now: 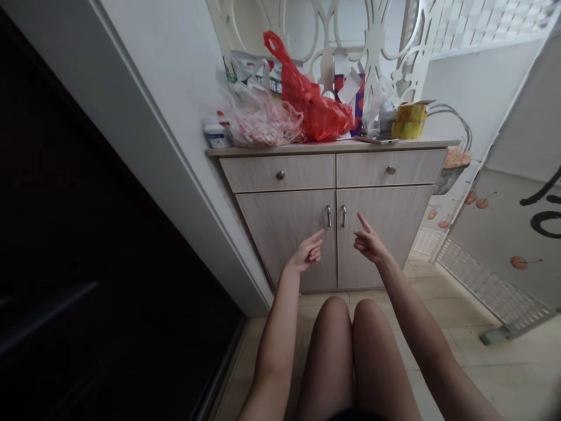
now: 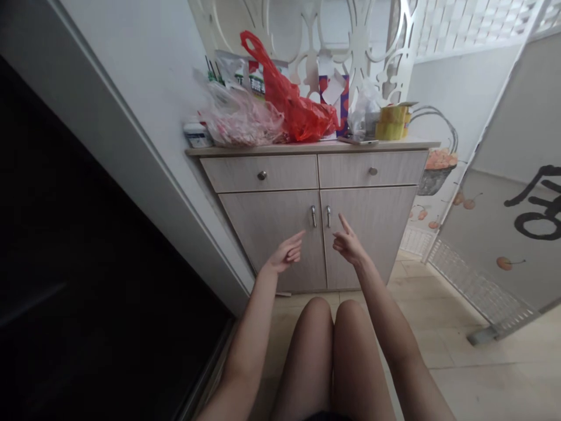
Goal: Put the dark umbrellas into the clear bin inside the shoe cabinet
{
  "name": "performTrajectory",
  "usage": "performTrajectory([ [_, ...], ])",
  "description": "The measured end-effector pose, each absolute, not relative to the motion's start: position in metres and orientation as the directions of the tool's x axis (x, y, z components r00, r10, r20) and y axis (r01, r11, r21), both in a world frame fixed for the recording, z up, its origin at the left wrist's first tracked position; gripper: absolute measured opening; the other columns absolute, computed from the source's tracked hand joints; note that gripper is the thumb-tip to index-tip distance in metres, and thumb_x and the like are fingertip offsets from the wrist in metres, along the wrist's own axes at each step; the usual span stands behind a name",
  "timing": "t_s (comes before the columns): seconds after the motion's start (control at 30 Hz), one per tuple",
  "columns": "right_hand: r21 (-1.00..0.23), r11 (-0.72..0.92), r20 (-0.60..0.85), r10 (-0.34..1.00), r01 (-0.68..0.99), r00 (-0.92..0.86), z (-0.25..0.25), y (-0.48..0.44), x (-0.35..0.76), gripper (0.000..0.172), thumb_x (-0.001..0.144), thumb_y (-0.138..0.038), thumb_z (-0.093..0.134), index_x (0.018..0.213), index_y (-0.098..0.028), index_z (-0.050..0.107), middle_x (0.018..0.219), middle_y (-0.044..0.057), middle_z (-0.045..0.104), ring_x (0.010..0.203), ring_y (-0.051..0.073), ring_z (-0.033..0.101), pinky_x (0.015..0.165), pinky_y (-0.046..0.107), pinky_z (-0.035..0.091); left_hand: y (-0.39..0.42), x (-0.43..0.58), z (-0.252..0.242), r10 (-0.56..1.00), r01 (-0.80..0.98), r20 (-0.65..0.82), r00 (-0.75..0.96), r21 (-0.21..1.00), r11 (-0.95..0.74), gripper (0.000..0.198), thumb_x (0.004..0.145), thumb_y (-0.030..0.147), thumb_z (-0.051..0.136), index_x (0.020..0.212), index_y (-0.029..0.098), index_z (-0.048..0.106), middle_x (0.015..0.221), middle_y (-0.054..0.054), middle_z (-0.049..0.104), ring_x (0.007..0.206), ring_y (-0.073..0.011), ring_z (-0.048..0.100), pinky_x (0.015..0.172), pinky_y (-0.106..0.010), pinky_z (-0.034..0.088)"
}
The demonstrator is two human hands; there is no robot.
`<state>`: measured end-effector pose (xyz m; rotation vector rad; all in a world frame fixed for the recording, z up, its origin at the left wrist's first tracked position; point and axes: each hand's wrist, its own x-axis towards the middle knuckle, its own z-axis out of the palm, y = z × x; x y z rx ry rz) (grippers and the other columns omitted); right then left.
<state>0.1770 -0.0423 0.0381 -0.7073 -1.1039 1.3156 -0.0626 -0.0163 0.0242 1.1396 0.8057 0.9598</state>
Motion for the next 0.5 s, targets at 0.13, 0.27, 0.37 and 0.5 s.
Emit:
performTrajectory([
  [0.13, -0.787, 0.083, 0.255, 0.946, -0.611, -0.200, 0.047, -0.069, 0.183, 0.094, 0.077, -0.021, 0.067, 0.156, -0.042, 0.021, 0.052, -0.015, 0.015, 0.042, 0.007, 0.009, 0.042, 0.019, 0.015, -0.042, -0.063, 0.025, 0.923, -0.561, 0.153, 0.352, 0.824, 0.078, 0.053, 0.097, 0.021, 0.050, 0.148, 0.034, 0.044, 0.044, 0.014, 0.015, 0.033, -0.0054, 0.007, 0.040, -0.016, 0.018],
  [0.27, -0.742, 0.053, 0.255, 0.944, -0.668, -0.208, 0.041, -0.073, 0.174, 0.091, 0.078, -0.018, 0.066, 0.154, -0.044, 0.024, 0.053, -0.015, 0.012, 0.043, 0.007, 0.005, 0.042, 0.019, 0.011, -0.049, -0.038, 0.022, 0.960, -0.631, 0.158, 0.232, 0.775, 0.025, 0.048, 0.100, 0.021, 0.041, 0.145, 0.037, 0.047, 0.048, 0.013, 0.010, 0.036, -0.0065, 0.000, 0.039, -0.017, 0.015],
  [0.37, -0.718, 0.050, 0.249, 0.950, -0.695, -0.188, 0.032, -0.070, 0.167, 0.088, 0.077, -0.019, 0.066, 0.153, -0.042, 0.028, 0.053, -0.015, 0.010, 0.043, 0.008, 0.002, 0.041, 0.019, 0.009, -0.048, -0.023, 0.018, 0.965, -0.649, 0.143, 0.219, 0.760, 0.035, 0.047, 0.100, 0.018, 0.040, 0.143, 0.035, 0.050, 0.050, 0.012, 0.011, 0.037, -0.0065, 0.001, 0.039, -0.017, 0.017],
  [0.5, -0.696, 0.055, 0.265, 0.946, -0.716, -0.185, 0.023, -0.068, 0.167, 0.085, 0.080, -0.019, 0.064, 0.153, -0.043, 0.027, 0.055, -0.014, 0.008, 0.042, 0.007, 0.003, 0.042, 0.018, 0.009, -0.047, -0.014, 0.013, 0.963, -0.689, 0.151, 0.224, 0.723, 0.047, 0.048, 0.099, 0.012, 0.038, 0.139, 0.032, 0.055, 0.051, 0.012, 0.012, 0.037, -0.0062, 0.001, 0.041, -0.015, 0.018],
])
